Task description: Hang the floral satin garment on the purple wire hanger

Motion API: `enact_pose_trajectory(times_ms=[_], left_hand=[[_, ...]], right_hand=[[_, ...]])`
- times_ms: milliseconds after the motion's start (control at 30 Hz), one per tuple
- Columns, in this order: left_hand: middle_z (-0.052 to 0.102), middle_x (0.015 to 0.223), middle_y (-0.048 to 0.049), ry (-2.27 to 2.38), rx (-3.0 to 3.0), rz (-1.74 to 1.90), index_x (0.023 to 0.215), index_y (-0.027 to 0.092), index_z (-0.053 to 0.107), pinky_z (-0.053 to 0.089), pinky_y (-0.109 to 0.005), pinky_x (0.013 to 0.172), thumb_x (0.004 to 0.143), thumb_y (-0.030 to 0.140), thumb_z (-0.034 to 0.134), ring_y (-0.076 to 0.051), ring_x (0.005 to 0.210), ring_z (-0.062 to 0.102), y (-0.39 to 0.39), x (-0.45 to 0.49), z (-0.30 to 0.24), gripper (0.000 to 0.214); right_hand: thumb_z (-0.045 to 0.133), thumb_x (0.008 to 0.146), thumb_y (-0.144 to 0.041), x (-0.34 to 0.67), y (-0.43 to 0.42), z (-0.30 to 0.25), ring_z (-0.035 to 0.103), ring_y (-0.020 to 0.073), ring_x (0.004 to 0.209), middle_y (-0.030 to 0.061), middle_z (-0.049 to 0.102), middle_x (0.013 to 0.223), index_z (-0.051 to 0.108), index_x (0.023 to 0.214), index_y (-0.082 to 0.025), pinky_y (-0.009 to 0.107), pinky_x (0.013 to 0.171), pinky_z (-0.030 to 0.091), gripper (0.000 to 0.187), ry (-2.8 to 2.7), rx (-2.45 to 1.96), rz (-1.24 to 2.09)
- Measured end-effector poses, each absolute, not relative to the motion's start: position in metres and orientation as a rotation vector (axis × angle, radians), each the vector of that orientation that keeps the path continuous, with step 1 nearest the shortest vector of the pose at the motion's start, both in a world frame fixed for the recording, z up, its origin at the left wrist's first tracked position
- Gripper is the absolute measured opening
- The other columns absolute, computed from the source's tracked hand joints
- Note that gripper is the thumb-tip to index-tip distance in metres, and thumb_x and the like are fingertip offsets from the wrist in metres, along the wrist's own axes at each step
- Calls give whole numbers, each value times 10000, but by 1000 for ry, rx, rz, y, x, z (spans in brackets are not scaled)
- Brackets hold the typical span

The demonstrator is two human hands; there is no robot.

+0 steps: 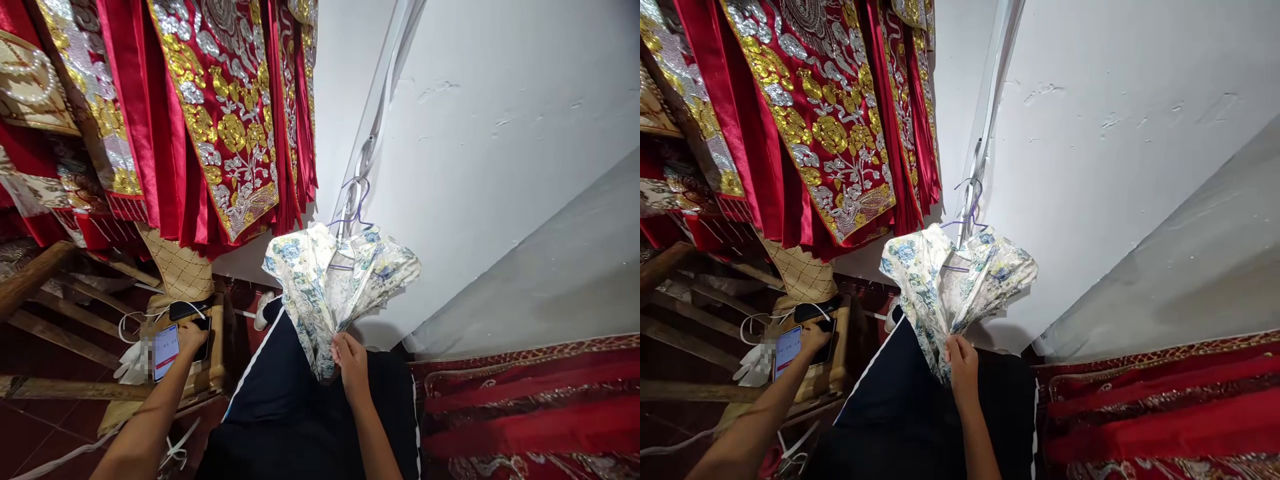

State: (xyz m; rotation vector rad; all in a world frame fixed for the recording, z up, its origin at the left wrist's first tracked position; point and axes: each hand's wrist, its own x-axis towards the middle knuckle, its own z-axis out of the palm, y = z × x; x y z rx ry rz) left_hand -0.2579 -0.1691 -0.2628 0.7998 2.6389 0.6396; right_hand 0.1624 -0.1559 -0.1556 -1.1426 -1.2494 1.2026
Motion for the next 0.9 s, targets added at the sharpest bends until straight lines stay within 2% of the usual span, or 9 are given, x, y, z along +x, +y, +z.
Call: enact_pose_trajectory(times_ms=[133,267,400,667,900], left_hand=[[441,1320,-345,2712,771,479,1226,-20,441,368,-511,997,640,429,671,-478,1306,386,-166,-268,-294,773],[431,1304,-376,2746,835,388,1215,-70,437,355,-492,994,673,473,649,-481,1288,394,-165,-274,-315,796],[479,1281,-325,2781,891,369,1285,-21,393,384,-485,946,724,484,632,-455,1244,454,-169,-279,-323,792],[478,1270,-323,2887,812,343,1416,19,252,399,-506,931,795,492,613,-447,1220,489,-170,-265,-331,860],[497,1250,-301,2852,851,318,1388,51,296,432,-501,905,740,520,684,-437,1191,518,-175,-267,-328,889]], right_hand=[[585,848,-497,148,-159,-151,344,152,523,-13,406,530,504,599,-219,301,519,258,382,-1224,-1107,1258],[589,852,-495,146,-160,-153,340,148,520,-13,418,538,514,611,-216,300,519,256,376,-1198,-1114,1257],[584,863,-487,150,-159,-153,342,144,518,-17,422,537,525,628,-212,296,518,253,366,-1198,-1123,1242],[545,903,-471,146,-160,-160,355,130,535,-14,442,566,508,635,-203,281,523,276,381,-1260,-1115,1218],[541,917,-451,141,-160,-159,358,116,530,-18,449,554,514,652,-194,271,512,259,371,-1275,-1102,1228]])
